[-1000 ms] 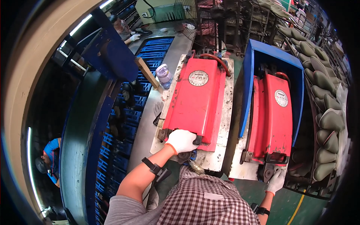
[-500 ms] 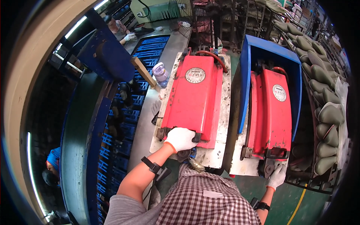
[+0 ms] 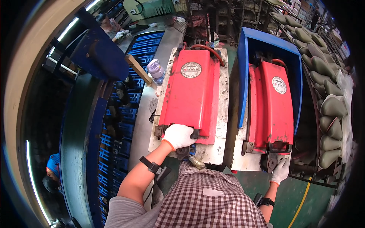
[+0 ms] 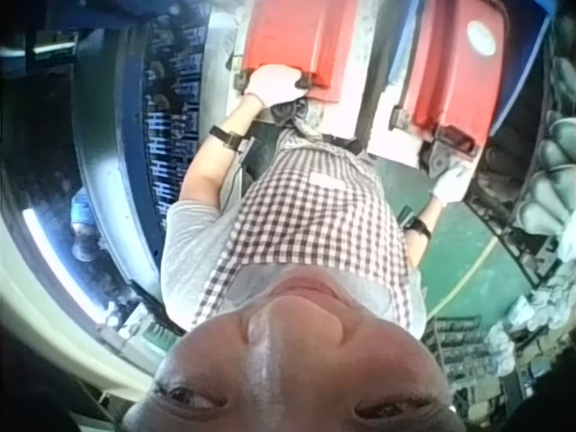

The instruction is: Pressing shoe soles onto the upper part of the shoe using an industrial machine.

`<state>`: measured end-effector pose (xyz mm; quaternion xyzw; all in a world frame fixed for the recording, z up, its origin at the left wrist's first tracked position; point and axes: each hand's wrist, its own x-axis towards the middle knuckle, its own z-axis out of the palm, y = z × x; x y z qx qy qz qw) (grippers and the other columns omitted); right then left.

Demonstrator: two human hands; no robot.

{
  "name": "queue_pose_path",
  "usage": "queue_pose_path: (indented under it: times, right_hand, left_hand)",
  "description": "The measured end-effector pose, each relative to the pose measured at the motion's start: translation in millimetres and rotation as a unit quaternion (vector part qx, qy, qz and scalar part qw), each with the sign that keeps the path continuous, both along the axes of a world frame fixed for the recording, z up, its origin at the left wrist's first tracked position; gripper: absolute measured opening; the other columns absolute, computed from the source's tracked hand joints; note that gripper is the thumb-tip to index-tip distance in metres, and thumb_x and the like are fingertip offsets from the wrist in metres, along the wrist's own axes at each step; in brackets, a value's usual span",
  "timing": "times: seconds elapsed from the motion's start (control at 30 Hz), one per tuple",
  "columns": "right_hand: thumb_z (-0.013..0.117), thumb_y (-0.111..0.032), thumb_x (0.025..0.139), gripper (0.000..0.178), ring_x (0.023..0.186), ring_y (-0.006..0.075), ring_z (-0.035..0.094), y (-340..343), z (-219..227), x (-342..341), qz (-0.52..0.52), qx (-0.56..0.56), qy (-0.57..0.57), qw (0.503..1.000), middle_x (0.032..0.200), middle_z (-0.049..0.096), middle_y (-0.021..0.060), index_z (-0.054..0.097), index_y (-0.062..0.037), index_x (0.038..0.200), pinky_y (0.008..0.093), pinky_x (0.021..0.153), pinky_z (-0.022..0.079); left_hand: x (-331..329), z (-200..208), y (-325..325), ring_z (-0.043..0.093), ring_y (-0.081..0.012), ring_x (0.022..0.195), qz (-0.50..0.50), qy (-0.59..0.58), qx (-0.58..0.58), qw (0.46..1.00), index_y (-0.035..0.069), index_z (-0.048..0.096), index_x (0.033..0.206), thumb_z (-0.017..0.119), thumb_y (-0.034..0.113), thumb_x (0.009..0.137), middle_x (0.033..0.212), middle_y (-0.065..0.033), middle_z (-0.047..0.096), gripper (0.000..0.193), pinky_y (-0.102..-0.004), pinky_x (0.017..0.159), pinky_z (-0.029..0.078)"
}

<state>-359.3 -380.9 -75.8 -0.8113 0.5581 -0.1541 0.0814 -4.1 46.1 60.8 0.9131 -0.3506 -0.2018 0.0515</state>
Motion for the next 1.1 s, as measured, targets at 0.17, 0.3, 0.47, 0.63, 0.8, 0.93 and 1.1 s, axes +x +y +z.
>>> queue_pose_path:
  times: [0.17,0.3,0.47,0.63,0.8,0.93,1.1]
  right_hand:
    - [0.05,-0.037,0.106,0.036,0.092,0.046,0.068,-0.1,-0.9,1.0,0.034,-0.047,-0.026,0.998,0.102,0.071,0.0219,0.069,-0.0072,0.111,0.053,0.075,0.051]
    - [0.05,-0.037,0.105,0.036,0.089,0.046,0.068,2.4,0.7,3.5,0.035,-0.045,-0.04,0.998,0.1,0.071,0.0212,0.069,-0.0066,0.109,0.054,0.075,0.051]
    - [0.053,-0.035,0.105,0.035,0.098,0.0411,0.068,8.5,12.9,11.4,0.003,0.011,-0.021,1.0,0.107,0.072,0.0208,0.072,-0.0057,0.112,0.0506,0.083,0.053]
    - [0.051,-0.034,0.106,0.035,0.093,0.0454,0.068,4.9,6.7,4.0,0.039,-0.046,-0.033,0.998,0.103,0.071,0.0221,0.069,-0.0048,0.112,0.0531,0.076,0.051]
    - [0.051,-0.03,0.105,0.032,0.093,0.0446,0.066,8.8,9.3,5.1,0.05,-0.052,-0.053,0.996,0.105,0.07,0.0212,0.067,-0.0025,0.105,0.0516,0.079,0.051]
    - [0.051,-0.031,0.105,0.033,0.095,0.0446,0.066,8.9,10.1,4.9,0.036,-0.03,-0.039,0.998,0.108,0.07,0.0209,0.068,-0.0027,0.108,0.0514,0.079,0.051]
    - [0.052,-0.033,0.105,0.032,0.098,0.0409,0.067,7.9,9.1,4.2,0.039,-0.041,-0.047,0.997,0.106,0.071,0.0194,0.071,-0.007,0.11,0.0511,0.082,0.052]
  left_hand:
    - [-0.1,-1.5,0.5,0.074,-0.0366,0.077,-0.004,-0.007,-0.004,1.0,0.011,0.078,0.087,0.073,0.053,0.083,0.08,-0.0167,0.073,0.042,-0.0474,0.07,0.059]
    - [1.6,-3.1,1.3,0.074,-0.0364,0.077,-0.007,-0.018,-0.013,1.0,0.011,0.077,0.086,0.075,0.052,0.082,0.081,-0.0163,0.073,0.042,-0.0473,0.07,0.059]
    - [0.8,-0.8,0.9,0.074,-0.0363,0.077,-0.004,-0.019,-0.008,1.0,0.011,0.077,0.085,0.075,0.053,0.082,0.08,-0.0163,0.073,0.042,-0.0472,0.07,0.059]
    - [-0.6,3.3,-1.9,0.074,-0.0369,0.076,-0.003,-0.009,-0.001,1.0,0.01,0.077,0.085,0.072,0.053,0.083,0.079,-0.0175,0.073,0.043,-0.0477,0.07,0.059]
    - [-2.4,1.4,0.7,0.073,-0.037,0.075,-0.004,-0.008,-0.007,1.0,0.01,0.078,0.087,0.071,0.053,0.085,0.079,-0.0175,0.073,0.043,-0.0477,0.07,0.059]
    - [-2.0,1.5,-0.2,0.073,-0.0369,0.076,-0.001,0.002,0.001,1.0,0.01,0.078,0.088,0.071,0.053,0.084,0.079,-0.0173,0.073,0.044,-0.0475,0.07,0.059]
    - [-1.9,1.8,0.1,0.073,-0.0369,0.076,-0.007,-0.01,-0.005,1.0,0.01,0.078,0.087,0.072,0.054,0.084,0.079,-0.0172,0.073,0.044,-0.0475,0.069,0.059]
